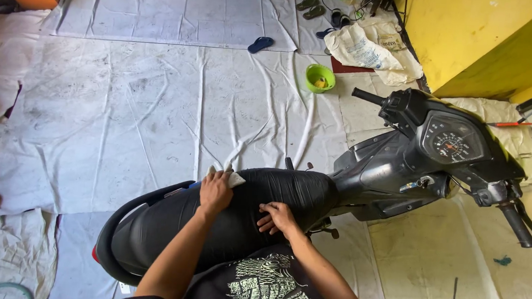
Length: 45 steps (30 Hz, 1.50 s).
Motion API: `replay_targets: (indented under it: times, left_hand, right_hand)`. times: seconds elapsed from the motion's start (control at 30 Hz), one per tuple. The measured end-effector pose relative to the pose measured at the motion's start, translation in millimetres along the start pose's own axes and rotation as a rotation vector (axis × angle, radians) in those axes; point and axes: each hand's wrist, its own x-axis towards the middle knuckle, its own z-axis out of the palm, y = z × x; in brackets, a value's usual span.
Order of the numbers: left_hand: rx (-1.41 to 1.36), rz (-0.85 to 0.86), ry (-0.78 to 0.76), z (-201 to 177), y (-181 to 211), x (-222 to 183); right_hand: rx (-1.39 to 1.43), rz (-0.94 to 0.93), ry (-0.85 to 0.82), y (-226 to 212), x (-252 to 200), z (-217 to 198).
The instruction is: The person wipes the black seat of a motorcycle with a white cloth. They repeatedly rub the cloth over the seat's surface, covering the entire area from the rear to the front.
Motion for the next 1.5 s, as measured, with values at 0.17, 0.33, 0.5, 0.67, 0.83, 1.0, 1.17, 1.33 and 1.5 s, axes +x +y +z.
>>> replay_targets:
  times: [0.17,0.33,0.5,0.67,0.83,1.0,1.17,1.33,1.5]
  left_hand:
    - [0.107,0.026,0.002,-21,-59,-18]
    - [0.259,-0.056,0.09,-35,-156,-68]
    - [0.287,-0.187,0.054,-94,-173,-130]
    - [0.364,-0.292,0.277,-87,-118,-139]
    - [0.12,-0.145,0.351,-74,-37,-149]
    - [-0.005,0.159,0.16,-64,3,-170]
    - [0.198,0.194,0.134,-100,-45,-184]
    - [0.17,0.005,0.214,-121,-89,-171]
    - [0.246,-0.248,0.299,-74,-91,-138]
  right_hand:
    - [-0.001,0.003,-0.022,-3,-2,-3]
    - [0.018,0.031,-0.045,0,1,-6]
    - [0.027,0.028,-0.069,2,6,-6]
    - [0.008,0.04,-0.054,0,2,-5]
    - [0.001,0.063,-0.092,-2,13,-10]
    - [0.049,0.088,-0.156,-6,6,-13]
    - [0.076,0.098,-0.144,-4,6,-14]
    - [0.047,0.094,-0.114,3,12,-15]
    - [0.036,0.087,-0.095,7,20,-14]
